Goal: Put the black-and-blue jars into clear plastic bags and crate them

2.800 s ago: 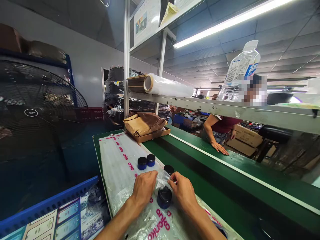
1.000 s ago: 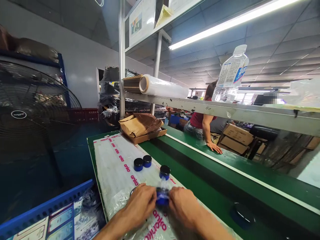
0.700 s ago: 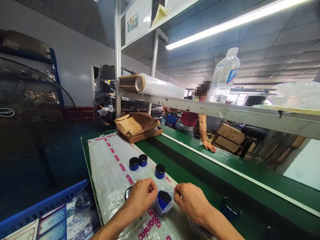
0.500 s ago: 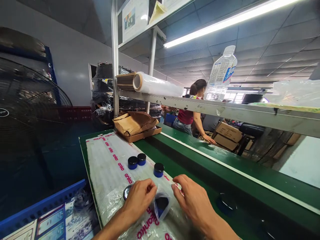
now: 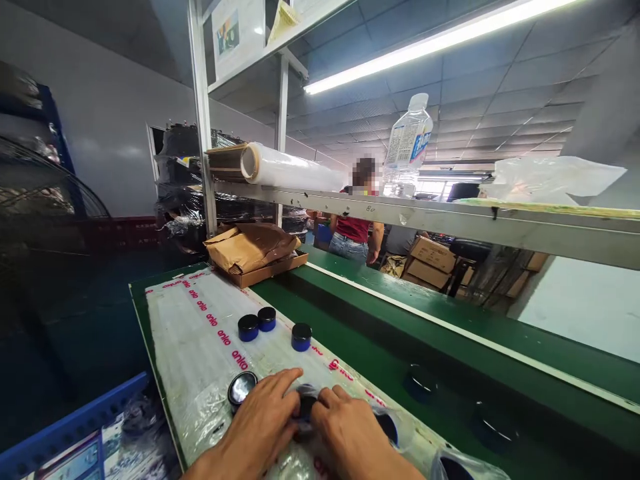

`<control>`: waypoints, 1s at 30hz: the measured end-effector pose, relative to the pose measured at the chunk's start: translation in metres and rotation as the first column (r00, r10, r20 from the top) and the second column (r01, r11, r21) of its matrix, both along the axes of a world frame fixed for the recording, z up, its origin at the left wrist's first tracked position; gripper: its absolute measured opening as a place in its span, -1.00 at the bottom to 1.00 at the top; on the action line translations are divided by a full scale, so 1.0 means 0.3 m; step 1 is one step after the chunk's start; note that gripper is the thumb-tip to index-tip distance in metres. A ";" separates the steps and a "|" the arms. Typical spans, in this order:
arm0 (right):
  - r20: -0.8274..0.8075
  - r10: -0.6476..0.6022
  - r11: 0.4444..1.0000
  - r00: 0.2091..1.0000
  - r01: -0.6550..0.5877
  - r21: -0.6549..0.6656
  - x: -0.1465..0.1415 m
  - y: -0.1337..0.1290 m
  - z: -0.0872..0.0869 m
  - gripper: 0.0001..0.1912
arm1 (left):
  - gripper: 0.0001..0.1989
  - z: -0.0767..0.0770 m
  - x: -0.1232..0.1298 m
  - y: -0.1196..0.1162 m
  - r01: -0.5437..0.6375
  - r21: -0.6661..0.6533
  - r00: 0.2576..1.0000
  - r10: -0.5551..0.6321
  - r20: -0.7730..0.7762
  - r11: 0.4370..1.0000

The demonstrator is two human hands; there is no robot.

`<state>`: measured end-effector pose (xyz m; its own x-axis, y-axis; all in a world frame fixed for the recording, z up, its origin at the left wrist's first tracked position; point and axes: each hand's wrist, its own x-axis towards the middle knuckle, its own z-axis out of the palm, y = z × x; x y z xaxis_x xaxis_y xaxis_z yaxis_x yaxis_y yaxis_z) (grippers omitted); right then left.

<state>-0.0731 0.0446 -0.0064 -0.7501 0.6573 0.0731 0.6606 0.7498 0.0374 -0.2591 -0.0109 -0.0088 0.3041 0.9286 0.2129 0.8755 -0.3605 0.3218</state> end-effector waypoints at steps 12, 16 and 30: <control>-0.210 -0.185 0.974 0.960 0.150 -0.170 0.085 -0.032 0.032 -0.81 | -0.58 0.043 0.010 -0.023 -0.004 -0.077 0.965 0.024 0.262 0.997; -0.244 -0.166 0.977 0.955 0.125 -0.172 0.094 -0.032 0.011 -0.85 | -0.80 0.057 0.034 -0.024 0.026 -0.090 0.998 -0.021 0.052 0.996; -0.424 -0.211 0.971 0.881 0.138 -0.196 0.249 -0.045 0.076 -0.73 | -0.87 0.003 0.052 -0.012 -0.114 -0.075 0.845 0.136 0.517 0.991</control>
<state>0.0015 0.0310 0.0164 -0.5371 0.8045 0.2537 0.7023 0.5931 -0.3937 -0.2435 -0.0144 -0.0080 0.0400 0.9623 0.2689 0.6125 -0.2363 0.7543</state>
